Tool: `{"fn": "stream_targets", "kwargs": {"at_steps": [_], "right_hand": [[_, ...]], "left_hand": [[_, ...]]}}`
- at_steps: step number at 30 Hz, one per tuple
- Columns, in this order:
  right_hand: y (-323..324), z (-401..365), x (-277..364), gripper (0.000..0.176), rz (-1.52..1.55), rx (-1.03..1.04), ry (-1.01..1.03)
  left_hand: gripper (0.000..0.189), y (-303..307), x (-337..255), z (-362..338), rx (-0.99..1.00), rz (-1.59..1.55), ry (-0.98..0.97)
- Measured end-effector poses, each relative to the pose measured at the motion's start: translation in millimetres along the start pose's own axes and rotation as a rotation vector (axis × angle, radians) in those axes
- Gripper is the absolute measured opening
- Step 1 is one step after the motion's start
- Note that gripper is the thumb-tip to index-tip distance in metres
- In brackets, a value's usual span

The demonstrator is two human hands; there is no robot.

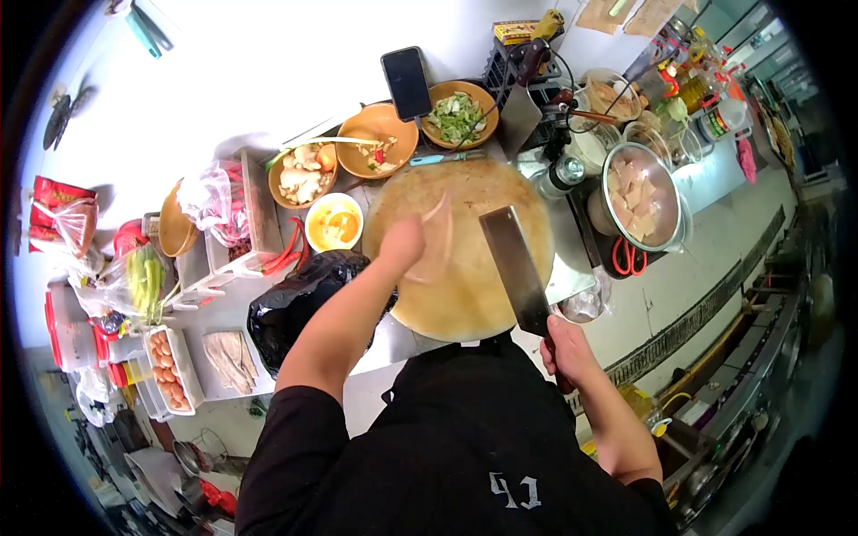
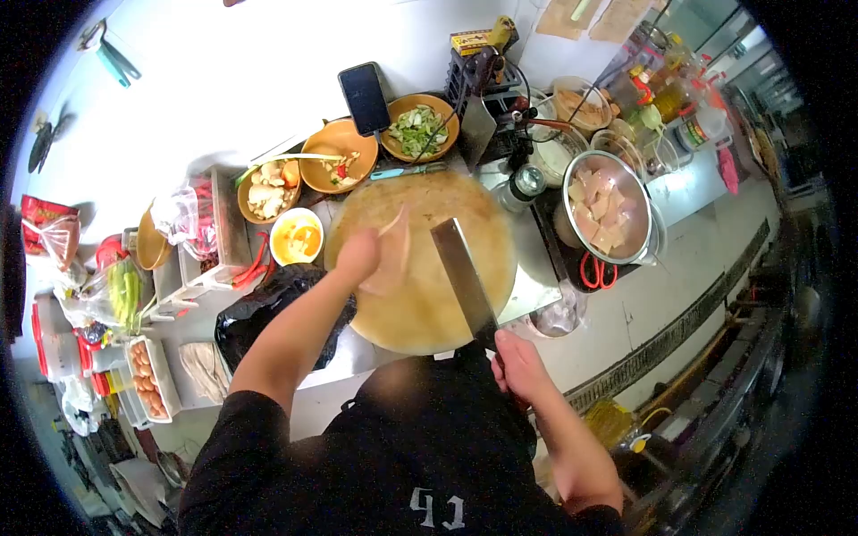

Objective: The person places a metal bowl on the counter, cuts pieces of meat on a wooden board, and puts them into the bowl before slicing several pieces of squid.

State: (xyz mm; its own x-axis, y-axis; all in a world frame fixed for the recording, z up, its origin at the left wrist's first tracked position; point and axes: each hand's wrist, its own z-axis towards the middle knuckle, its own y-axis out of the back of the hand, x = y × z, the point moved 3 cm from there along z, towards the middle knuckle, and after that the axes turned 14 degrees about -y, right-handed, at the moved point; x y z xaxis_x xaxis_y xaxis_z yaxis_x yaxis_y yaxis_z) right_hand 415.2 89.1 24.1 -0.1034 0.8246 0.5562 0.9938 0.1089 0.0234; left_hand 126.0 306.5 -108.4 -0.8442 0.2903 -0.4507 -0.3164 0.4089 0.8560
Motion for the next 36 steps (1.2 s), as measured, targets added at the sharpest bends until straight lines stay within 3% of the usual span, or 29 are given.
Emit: {"fn": "stream_targets", "kwargs": {"at_steps": [5,7,8,12,14,15,17,23,26,30,32,36], "right_hand": [[-28,13,11,0.044,0.024,0.023,-0.146],[-28,27,4,0.046,0.026,0.022,-0.174],[-27,32,1,0.047,-0.022,0.010,-0.181],[-18,44,4,0.043,-0.169,-0.041,-0.186],[-14,45,10,0.042,-0.203,-0.034,-0.169],[-13,45,11,0.042,-0.228,-0.035,-0.159],[-8,52,6,0.042,-0.221,-0.017,-0.168],[1,57,7,0.046,-0.251,0.011,-0.179],[4,57,7,0.047,-0.313,0.016,-0.139],[3,53,14,0.045,-0.455,0.031,-0.084],[2,60,7,0.045,-0.501,0.020,0.001],[0,68,-3,0.045,-0.556,-0.003,0.122]], "left_hand": [[0.031,-59,-31,-27,-0.103,-0.336,0.021],[0.036,-76,-42,-41,-0.277,-0.804,0.226],[0.039,-93,-40,-44,-0.270,-0.951,0.284],[0.039,-49,-71,-68,-0.106,-1.138,0.460],[0.042,-24,-69,-70,-0.414,-0.266,0.106],[0.042,-27,-59,-66,-0.418,-0.265,0.112],[0.041,-28,-50,-48,-0.590,0.265,-0.308],[0.019,-25,-36,-17,-0.266,0.230,-0.253],[0.014,-36,-31,-11,-0.262,0.403,-0.309],[0.012,-42,-16,-3,-0.331,0.354,-0.349],[0.013,-19,-14,-4,-0.289,0.388,-0.046],[0.016,58,-21,-16,-0.480,0.254,0.007]]}}
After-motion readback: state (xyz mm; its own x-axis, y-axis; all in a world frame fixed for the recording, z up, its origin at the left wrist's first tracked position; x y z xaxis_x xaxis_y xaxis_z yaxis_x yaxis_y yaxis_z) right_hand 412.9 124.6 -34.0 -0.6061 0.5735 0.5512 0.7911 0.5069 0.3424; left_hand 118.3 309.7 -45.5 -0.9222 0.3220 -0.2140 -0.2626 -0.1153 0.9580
